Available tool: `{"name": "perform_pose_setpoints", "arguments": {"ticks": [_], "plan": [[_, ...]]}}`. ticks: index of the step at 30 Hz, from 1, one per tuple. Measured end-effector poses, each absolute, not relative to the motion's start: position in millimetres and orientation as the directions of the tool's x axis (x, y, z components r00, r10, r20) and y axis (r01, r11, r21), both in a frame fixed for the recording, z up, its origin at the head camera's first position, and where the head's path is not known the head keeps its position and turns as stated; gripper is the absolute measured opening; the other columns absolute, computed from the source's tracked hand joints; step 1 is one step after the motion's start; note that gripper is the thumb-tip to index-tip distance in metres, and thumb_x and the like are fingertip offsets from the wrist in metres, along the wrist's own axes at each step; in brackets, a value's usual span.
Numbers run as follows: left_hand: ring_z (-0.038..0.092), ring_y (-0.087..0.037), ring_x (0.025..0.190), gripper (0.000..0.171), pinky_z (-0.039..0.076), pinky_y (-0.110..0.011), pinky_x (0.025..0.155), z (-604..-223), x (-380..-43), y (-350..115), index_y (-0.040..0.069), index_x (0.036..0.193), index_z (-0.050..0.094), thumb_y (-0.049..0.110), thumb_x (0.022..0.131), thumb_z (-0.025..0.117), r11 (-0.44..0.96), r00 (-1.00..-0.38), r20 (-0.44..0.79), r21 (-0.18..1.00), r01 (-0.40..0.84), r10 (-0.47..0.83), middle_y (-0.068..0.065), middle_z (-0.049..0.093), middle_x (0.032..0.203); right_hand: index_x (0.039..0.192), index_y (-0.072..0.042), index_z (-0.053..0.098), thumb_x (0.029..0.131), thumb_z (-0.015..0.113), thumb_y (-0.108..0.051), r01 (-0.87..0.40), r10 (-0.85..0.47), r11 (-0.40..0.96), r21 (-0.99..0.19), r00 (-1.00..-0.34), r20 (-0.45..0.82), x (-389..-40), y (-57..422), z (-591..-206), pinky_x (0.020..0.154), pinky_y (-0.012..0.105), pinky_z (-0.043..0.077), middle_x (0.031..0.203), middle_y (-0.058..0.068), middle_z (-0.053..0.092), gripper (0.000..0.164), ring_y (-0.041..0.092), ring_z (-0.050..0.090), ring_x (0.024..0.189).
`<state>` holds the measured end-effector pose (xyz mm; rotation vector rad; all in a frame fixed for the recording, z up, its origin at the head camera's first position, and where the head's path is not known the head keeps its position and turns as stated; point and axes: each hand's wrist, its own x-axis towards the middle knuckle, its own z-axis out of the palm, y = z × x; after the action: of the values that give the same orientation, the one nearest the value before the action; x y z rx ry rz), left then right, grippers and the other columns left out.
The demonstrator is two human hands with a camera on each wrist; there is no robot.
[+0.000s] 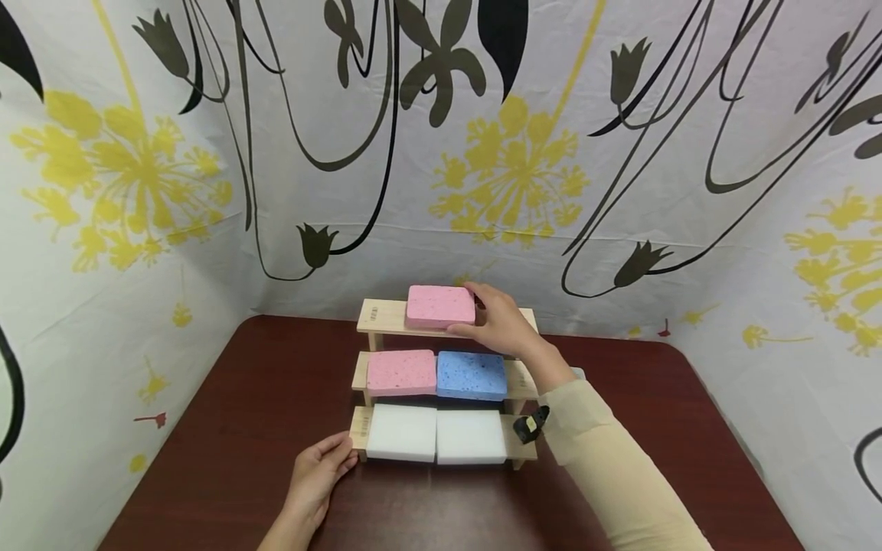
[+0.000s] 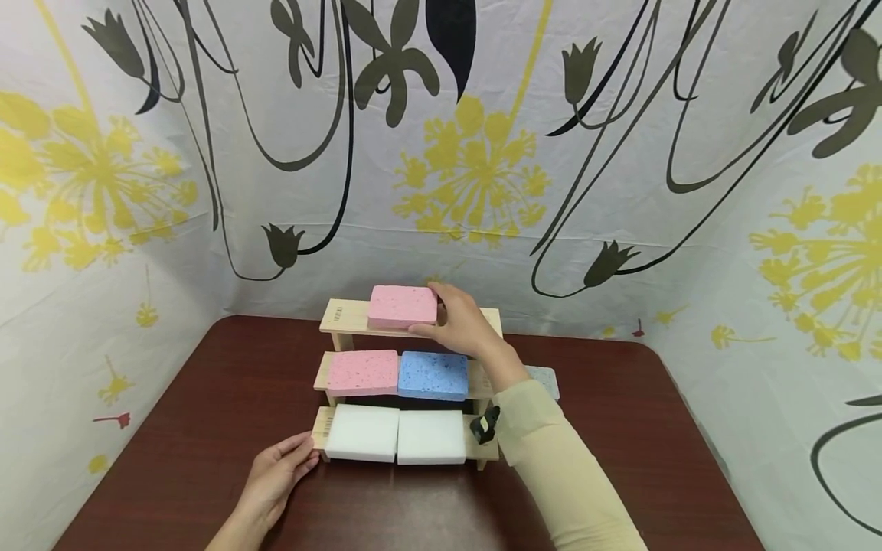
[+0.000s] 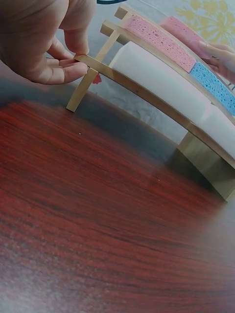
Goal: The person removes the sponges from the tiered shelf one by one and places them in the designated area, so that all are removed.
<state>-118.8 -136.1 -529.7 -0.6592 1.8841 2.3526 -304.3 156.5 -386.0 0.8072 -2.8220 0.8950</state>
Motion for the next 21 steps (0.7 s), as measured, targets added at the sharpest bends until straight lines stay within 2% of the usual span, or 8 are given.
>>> {"name": "perform_pose_setpoints", "arguments": {"ticks": [6, 16, 21], "plan": [[0.065, -0.011, 0.084, 0.041, 0.061, -0.021, 0.078, -529.5, -118.5, -135.5, -0.021, 0.134, 0.05, 0.003, 0.101, 0.061, -0.253, -0.909, -0.357, 0.92, -0.301, -0.215, -0.013, 0.065, 0.104, 0.151, -0.001, 0.043, 0.086, 0.082, -0.042, -0.527, -0.475, 0.682, -0.507, -0.846, 0.241, -300.8, 162.2, -384.2, 0.113, 0.054, 0.041, 0.147, 0.02, 0.051, 0.086, 0.036, 0.046, 0.136], [0.065, -0.01, 0.084, 0.041, 0.061, -0.021, 0.078, -529.3, -118.1, -134.8, -0.021, 0.134, 0.049, 0.001, 0.101, 0.06, -0.26, -0.911, -0.353, 0.919, -0.296, -0.213, -0.014, 0.065, 0.107, 0.154, -0.003, 0.04, 0.086, 0.081, -0.046, -0.479, -0.44, 0.708, -0.519, -0.874, 0.206, -294.2, 174.3, -384.4, 0.114, 0.058, 0.038, 0.151, 0.018, 0.047, 0.09, 0.037, 0.042, 0.14], [0.065, -0.01, 0.083, 0.041, 0.061, -0.021, 0.078, -529.2, -117.6, -135.2, -0.022, 0.134, 0.049, 0.0, 0.101, 0.059, -0.262, -0.913, -0.349, 0.92, -0.291, -0.213, -0.013, 0.065, 0.105, 0.153, -0.002, 0.04, 0.086, 0.081, -0.043, -0.483, -0.44, 0.697, -0.531, -0.872, 0.216, -293.3, 181.3, -384.6, 0.114, 0.057, 0.039, 0.15, 0.019, 0.047, 0.088, 0.036, 0.042, 0.14]]}}
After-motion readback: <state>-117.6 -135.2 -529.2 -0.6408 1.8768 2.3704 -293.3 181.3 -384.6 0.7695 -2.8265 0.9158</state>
